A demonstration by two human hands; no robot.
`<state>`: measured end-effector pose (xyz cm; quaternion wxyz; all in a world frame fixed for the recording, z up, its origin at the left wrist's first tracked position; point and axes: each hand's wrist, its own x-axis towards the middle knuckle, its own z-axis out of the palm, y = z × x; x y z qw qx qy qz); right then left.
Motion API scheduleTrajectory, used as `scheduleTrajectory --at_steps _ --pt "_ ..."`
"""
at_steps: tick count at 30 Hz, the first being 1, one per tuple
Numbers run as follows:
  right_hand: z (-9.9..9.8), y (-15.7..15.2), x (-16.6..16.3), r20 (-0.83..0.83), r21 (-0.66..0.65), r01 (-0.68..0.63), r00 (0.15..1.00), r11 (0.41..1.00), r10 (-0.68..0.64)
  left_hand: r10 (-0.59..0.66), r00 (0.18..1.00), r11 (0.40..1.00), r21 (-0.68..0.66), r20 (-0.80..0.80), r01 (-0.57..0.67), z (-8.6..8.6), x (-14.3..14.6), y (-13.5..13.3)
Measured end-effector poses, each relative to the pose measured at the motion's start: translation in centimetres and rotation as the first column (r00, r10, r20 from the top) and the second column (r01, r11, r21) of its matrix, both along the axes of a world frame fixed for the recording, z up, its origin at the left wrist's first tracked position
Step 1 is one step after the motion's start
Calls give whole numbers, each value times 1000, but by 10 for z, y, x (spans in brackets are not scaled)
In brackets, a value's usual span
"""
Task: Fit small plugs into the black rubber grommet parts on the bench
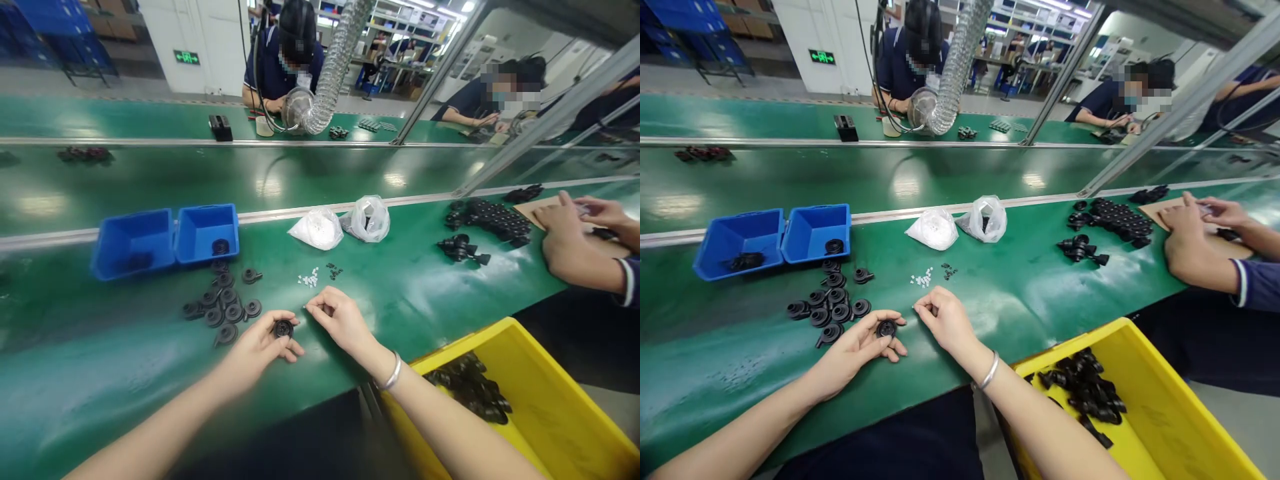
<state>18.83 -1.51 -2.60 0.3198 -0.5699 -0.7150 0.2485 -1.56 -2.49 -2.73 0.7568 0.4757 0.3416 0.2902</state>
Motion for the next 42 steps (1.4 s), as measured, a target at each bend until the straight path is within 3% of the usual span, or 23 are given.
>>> scheduleTrajectory --at_steps 5,9,15,19,22,25,27,28,30,32,37,42 --pt "10 -22 -23 18 198 -144 990 970 143 5 997 999 -35 71 -3 0 -1 1" --pt "0 -28 -33 183 283 -231 966 931 184 25 992 994 112 -124 -11 -9 -4 -2" --pt "-1 -30 -33 460 310 -359 867 880 192 35 939 948 309 -343 77 -10 -7 -5" --pt "6 -30 -33 479 264 -420 838 868 261 25 915 893 421 -403 161 -3 -8 -3" --pt "10 -31 -36 485 244 -411 836 879 256 21 905 884 431 -424 181 -2 -7 -1" --pt "13 -29 -33 460 208 -413 841 887 284 7 921 918 368 -390 149 -4 -6 -2" --pt "13 -22 -21 340 197 -349 901 916 270 -11 953 962 258 -302 93 -6 -3 -4" --pt "12 -17 -12 265 203 -257 943 945 199 -17 969 980 190 -247 66 -6 -2 -5" --pt "7 -4 11 151 210 21 987 978 -53 -19 987 997 76 -159 32 -6 1 -6" --pt "-1 10 33 145 195 223 956 955 -253 -27 991 999 30 -131 31 -4 2 -5" --pt "-20 29 54 217 182 219 942 959 -256 -43 989 999 19 -139 46 -1 2 -2" --pt "-21 30 49 232 198 182 946 963 -226 -55 993 998 11 -102 56 -3 1 -1"
